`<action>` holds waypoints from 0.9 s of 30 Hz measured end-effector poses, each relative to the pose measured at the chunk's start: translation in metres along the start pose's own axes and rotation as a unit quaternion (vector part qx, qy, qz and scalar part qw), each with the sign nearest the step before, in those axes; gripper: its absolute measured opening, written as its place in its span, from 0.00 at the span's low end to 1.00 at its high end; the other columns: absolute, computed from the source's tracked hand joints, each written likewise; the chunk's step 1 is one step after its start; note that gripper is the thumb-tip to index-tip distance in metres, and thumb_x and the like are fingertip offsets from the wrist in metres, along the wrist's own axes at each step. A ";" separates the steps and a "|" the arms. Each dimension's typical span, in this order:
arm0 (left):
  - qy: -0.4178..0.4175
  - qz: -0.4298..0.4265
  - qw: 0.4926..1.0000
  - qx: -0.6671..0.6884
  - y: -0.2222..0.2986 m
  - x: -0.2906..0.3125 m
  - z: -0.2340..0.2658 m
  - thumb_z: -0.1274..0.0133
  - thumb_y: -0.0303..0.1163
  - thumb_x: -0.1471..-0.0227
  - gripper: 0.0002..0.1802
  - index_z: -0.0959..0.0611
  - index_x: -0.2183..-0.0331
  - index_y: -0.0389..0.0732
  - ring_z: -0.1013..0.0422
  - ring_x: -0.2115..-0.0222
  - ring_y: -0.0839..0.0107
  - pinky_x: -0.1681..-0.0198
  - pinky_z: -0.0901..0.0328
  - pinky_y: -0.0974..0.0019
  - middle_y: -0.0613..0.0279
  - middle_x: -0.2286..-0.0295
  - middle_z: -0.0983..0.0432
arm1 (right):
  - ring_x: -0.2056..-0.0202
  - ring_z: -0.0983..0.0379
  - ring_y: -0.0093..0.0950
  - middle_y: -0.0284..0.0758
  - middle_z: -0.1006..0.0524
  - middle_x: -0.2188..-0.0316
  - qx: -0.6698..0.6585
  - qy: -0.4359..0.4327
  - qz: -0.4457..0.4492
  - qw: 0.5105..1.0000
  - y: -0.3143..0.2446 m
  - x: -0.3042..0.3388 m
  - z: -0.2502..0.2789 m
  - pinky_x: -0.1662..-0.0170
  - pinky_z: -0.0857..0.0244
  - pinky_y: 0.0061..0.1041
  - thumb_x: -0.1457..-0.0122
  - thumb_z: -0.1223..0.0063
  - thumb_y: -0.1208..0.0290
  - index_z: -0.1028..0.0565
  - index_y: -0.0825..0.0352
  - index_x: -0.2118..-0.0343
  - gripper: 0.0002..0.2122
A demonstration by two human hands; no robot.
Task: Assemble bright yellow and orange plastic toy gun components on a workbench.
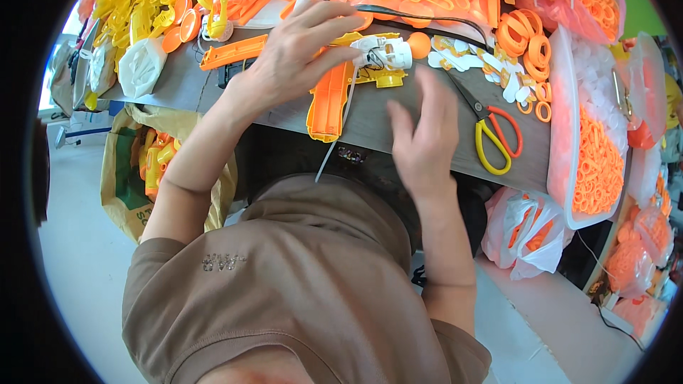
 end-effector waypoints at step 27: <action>0.038 0.051 0.989 0.132 0.038 0.059 0.031 0.43 0.24 0.54 0.11 0.22 0.65 0.34 0.29 0.70 0.57 0.68 0.34 0.62 0.52 0.69 0.26 | 0.72 0.31 0.21 0.36 0.27 0.72 0.093 -0.058 -0.105 0.988 0.025 0.038 0.079 0.66 0.36 0.19 0.44 0.50 0.78 0.26 0.71 0.62 0.07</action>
Point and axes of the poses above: each hand's wrist, its own x-axis away from the middle knuckle, its own z-axis out of the back of the hand, y = z × x, the point moved 7 cm from there along -x, towards the middle knuckle
